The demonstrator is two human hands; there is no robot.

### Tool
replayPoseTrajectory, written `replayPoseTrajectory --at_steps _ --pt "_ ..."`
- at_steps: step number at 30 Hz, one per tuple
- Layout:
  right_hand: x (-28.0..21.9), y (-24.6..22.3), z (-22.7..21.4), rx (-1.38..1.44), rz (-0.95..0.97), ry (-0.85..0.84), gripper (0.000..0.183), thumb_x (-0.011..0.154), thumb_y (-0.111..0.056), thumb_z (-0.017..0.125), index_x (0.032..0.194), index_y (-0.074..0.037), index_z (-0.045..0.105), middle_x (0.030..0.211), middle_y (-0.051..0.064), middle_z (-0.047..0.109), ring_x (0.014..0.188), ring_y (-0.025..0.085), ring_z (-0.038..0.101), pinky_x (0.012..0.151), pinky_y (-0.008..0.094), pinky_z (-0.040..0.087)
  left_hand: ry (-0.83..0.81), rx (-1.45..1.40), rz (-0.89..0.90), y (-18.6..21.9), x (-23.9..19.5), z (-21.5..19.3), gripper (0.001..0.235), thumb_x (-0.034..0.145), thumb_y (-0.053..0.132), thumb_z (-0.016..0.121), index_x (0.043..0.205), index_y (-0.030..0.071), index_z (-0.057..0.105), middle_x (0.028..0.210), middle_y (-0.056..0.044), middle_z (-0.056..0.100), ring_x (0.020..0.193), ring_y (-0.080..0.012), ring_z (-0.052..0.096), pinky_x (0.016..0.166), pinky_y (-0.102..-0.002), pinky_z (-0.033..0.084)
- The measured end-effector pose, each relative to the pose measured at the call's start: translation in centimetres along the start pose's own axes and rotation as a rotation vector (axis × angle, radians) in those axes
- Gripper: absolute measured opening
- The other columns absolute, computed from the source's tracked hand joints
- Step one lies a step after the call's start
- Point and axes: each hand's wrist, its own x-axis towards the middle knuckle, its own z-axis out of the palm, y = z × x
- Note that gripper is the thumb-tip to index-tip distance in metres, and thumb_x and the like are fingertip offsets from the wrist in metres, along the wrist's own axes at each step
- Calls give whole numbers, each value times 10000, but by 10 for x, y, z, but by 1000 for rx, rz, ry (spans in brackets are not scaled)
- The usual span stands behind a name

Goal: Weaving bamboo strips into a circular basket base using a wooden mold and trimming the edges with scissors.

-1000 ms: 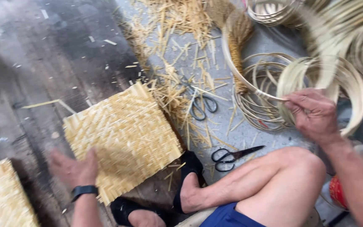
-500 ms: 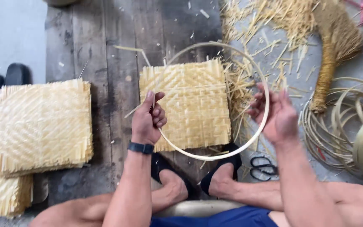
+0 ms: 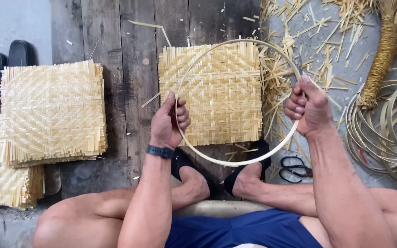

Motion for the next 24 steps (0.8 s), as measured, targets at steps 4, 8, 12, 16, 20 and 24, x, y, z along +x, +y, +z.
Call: replayPoseTrajectory --at_steps 4,8,12,16,20,24 --pt "-12 15 6 313 -154 -8 399 1042 -451 600 794 -153 508 617 -46 415 529 92 428 490 263 421 72 -148 8 -25 -49 56 424 1017 403 408 1087 76 669 745 -54 660 692 -180 613 704 -364 545" --pt "-39 -13 41 -992 -1027 331 519 1010 -319 680 1161 140 492 969 207 516 930 297 579 793 357 535 -243 -423 138 -62 -46 24 365 1104 309 475 1195 30 692 780 -39 673 711 -144 613 670 -314 525" --pt "-88 -58 107 -1433 -1545 20 609 745 -479 723 1108 6 661 1078 184 629 982 341 595 874 437 516 -229 259 -112 -34 -76 45 356 1121 254 511 1135 -5 755 634 39 587 485 -55 481 419 -216 396" --pt "-88 -16 97 -1284 -1348 -634 408 786 -334 836 1083 -81 715 994 61 659 910 233 650 793 388 547 -166 507 -291 -42 -89 51 493 1037 442 480 979 14 716 659 -5 621 505 -94 481 423 -268 348" --pt "-101 3 122 -1160 -1450 -600 373 645 -237 826 989 -105 768 876 33 655 779 236 629 638 373 490 -110 344 -557 -42 -90 35 775 920 882 293 782 177 584 581 63 466 428 -67 337 381 -229 212" --pt "-105 29 133 -1044 -1389 -592 284 729 -251 856 919 -84 726 836 8 624 765 213 593 658 366 482 -100 509 -542 -26 -101 43 865 758 913 205 711 146 602 554 24 511 424 -72 322 388 -236 188"
